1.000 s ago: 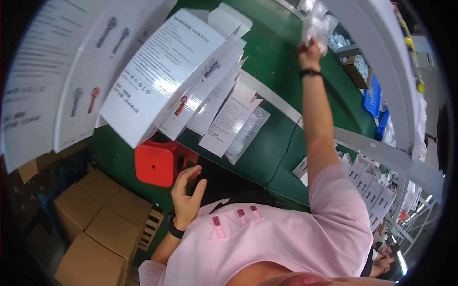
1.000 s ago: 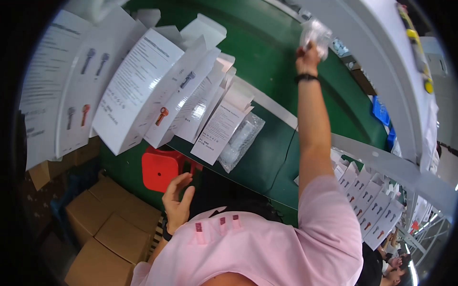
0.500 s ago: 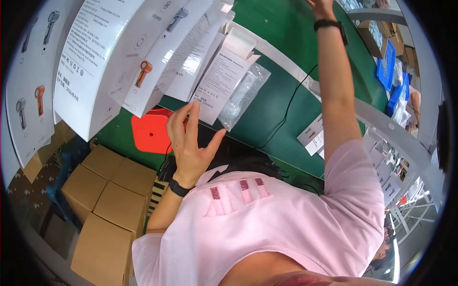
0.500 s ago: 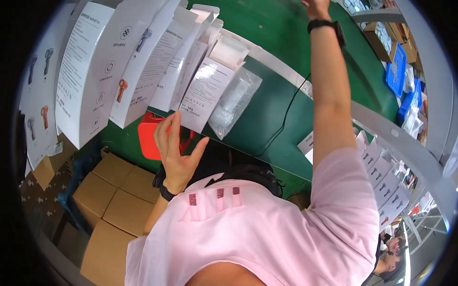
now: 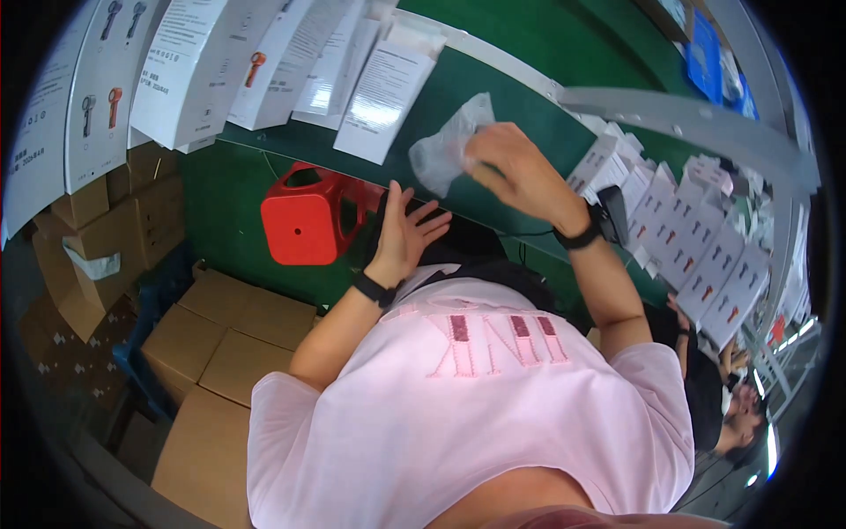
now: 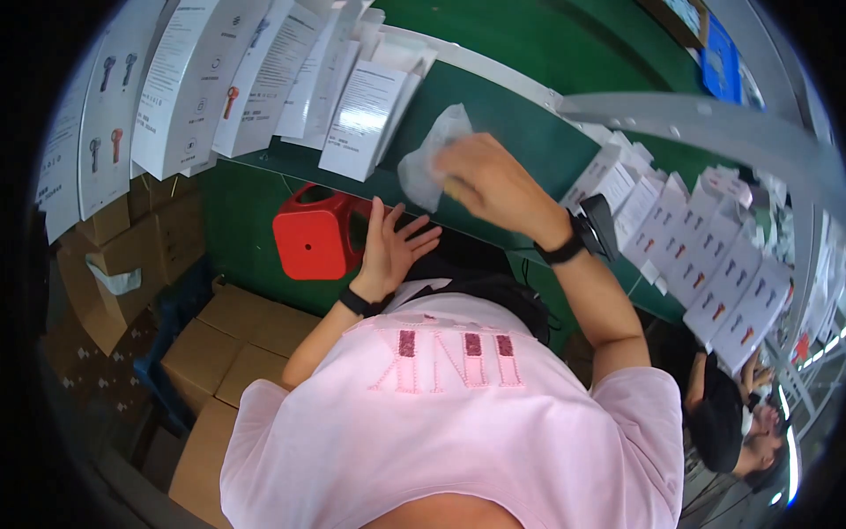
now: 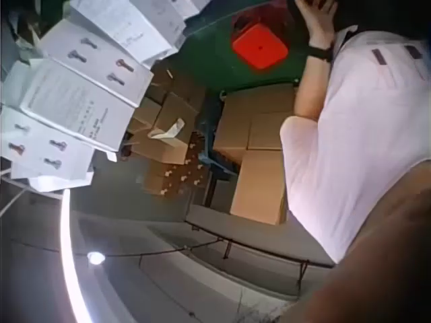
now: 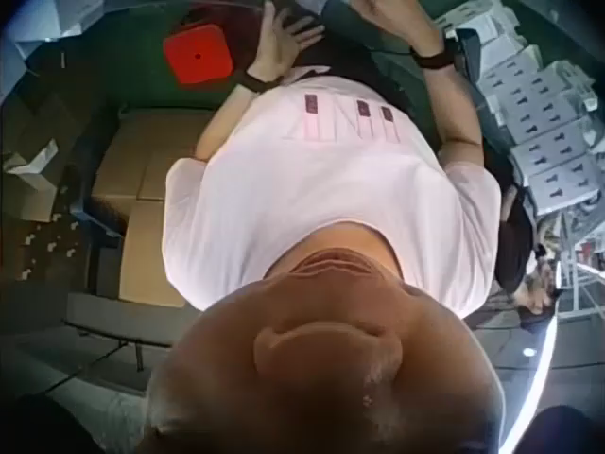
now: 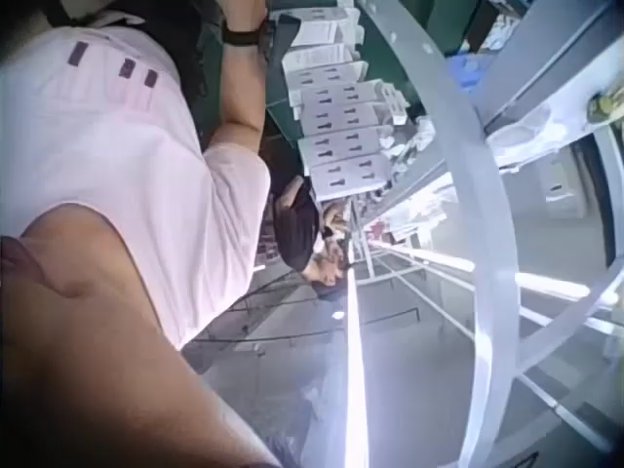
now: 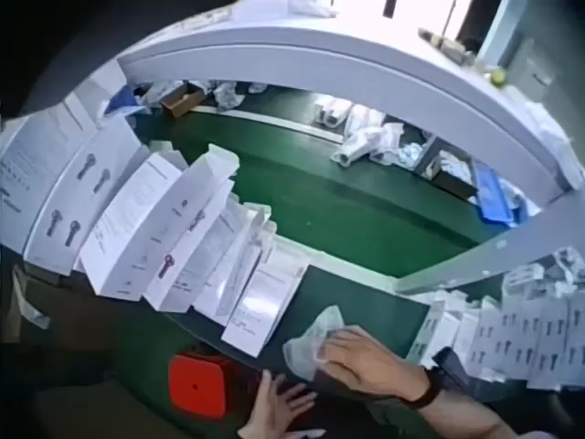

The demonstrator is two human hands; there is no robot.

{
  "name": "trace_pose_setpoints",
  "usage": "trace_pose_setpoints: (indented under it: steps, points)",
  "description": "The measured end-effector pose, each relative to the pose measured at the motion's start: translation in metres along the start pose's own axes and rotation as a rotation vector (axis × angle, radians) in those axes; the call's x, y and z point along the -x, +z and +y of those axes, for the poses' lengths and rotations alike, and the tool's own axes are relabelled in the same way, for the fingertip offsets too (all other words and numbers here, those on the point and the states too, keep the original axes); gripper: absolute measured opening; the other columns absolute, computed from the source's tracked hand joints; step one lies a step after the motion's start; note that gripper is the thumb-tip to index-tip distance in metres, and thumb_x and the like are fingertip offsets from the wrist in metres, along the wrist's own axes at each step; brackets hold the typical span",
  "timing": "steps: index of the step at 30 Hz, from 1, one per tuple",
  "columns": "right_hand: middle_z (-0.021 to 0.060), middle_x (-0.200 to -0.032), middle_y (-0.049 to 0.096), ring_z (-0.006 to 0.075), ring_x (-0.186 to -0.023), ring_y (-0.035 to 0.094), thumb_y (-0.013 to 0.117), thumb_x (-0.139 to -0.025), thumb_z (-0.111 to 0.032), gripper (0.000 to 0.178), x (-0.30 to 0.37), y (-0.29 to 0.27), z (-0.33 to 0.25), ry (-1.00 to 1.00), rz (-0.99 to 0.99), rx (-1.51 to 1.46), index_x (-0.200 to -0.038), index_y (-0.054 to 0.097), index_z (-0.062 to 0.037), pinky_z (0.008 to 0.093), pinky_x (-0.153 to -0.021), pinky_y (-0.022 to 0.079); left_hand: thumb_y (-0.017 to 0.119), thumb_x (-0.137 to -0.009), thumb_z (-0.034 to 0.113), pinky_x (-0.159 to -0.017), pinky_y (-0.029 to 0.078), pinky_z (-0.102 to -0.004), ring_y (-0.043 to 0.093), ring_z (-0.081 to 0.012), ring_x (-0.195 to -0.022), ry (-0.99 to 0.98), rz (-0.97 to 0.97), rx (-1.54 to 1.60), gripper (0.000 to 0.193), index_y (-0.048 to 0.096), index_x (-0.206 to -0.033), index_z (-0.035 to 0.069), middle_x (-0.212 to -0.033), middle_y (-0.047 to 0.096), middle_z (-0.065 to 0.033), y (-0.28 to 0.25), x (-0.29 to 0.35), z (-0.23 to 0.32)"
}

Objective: Packing bubble-wrapped items into cardboard boxes on a factory assembly line.

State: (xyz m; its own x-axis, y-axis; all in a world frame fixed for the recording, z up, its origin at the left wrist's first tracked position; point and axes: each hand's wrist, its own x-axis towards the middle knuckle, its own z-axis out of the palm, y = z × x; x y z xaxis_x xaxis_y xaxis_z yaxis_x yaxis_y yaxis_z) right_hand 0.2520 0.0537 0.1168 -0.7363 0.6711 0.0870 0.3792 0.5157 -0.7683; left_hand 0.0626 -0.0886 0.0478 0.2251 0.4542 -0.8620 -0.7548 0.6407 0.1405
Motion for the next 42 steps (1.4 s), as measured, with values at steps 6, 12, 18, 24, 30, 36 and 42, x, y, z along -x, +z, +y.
trace_pose_setpoints:
  steps: [6,12,18,24,30,36,42]
  points:
    - [0.0107,-0.102,0.062,0.03,-0.085,0.057,0.068,-0.082,-0.01,0.016,0.033,-0.067,-0.109,-0.009,0.1,0.166,-0.092,0.056,-0.0042,0.0414,-0.084,0.043,0.079,-0.077,0.03,-0.105,0.036,-0.0429,0.038,-0.0286,-0.133,0.781,-0.677,-0.707,0.109,0.005,-0.155,0.012,-0.151,0.028,-0.0179,0.051,0.003,0.003]
    - [0.0079,-0.092,0.063,0.0271,-0.084,0.058,0.077,-0.07,-0.017,0.029,0.058,-0.101,-0.174,-0.02,0.38,0.689,-0.095,0.065,-0.0052,0.0471,-0.092,0.042,0.078,-0.071,0.03,-0.09,0.05,-0.034,0.061,-0.0239,-0.104,0.39,-0.791,-0.459,0.079,0.044,-0.134,-0.002,-0.116,0.06,-0.013,0.102,0.059,0.002]
    - [0.0045,-0.087,0.062,0.0274,-0.085,0.056,0.077,-0.068,-0.011,0.025,0.074,-0.097,-0.188,-0.021,0.525,0.595,-0.092,0.071,-0.0079,0.0505,-0.094,0.044,0.076,-0.063,0.044,-0.064,0.059,-0.0343,0.066,-0.0289,-0.09,-0.318,-1.047,-0.307,0.092,0.041,-0.135,-0.002,-0.112,0.06,-0.0188,0.111,0.087,0.006]
    - [0.0242,-0.135,0.046,0.0328,-0.12,0.05,0.08,-0.075,-0.024,0.07,0.073,-0.08,-0.144,0.018,0.989,-0.042,-0.131,0.046,-0.0005,0.0413,-0.099,0.042,0.075,-0.07,0.027,-0.078,0.056,-0.0341,0.064,-0.0248,-0.093,-0.123,-0.924,-0.42,0.08,0.041,-0.137,-0.001,-0.113,0.06,-0.014,0.11,0.088,0.003]
    - [0.0091,-0.111,0.064,0.0165,-0.1,0.061,0.077,-0.077,-0.018,0.079,0.075,-0.032,-0.094,0.505,0.743,-0.966,-0.143,0.038,0.0014,0.031,-0.093,0.047,0.078,-0.074,0.037,-0.096,0.043,-0.0393,0.055,-0.0266,-0.112,0.499,-0.764,-1.26,0.077,0.046,-0.132,-0.002,-0.121,0.057,-0.0165,0.105,0.08,0.008]
    - [0.0088,-0.103,0.064,0.0213,-0.091,0.065,0.062,-0.084,-0.008,0.036,0.129,-0.023,-0.029,0.674,0.916,-1.508,-0.119,0.058,0.0005,0.0357,-0.084,0.054,0.078,-0.074,0.046,-0.103,0.037,-0.048,0.044,-0.0441,-0.12,1.473,0.129,-1.834,0.095,0.037,-0.139,-0.01,-0.132,0.045,-0.0318,0.111,0.024,0.086]
    - [0.022,-0.121,0.061,0.0223,-0.089,0.066,0.06,-0.08,-0.012,0.037,0.151,-0.019,-0.052,0.648,0.726,-1.715,-0.114,0.055,0.0018,0.0338,-0.08,0.055,0.081,-0.073,0.034,-0.099,0.039,-0.0474,0.043,-0.0437,-0.117,1.16,0.569,-2.186,0.079,0.044,-0.13,-0.007,-0.128,0.046,-0.0274,0.108,-0.028,0.118]
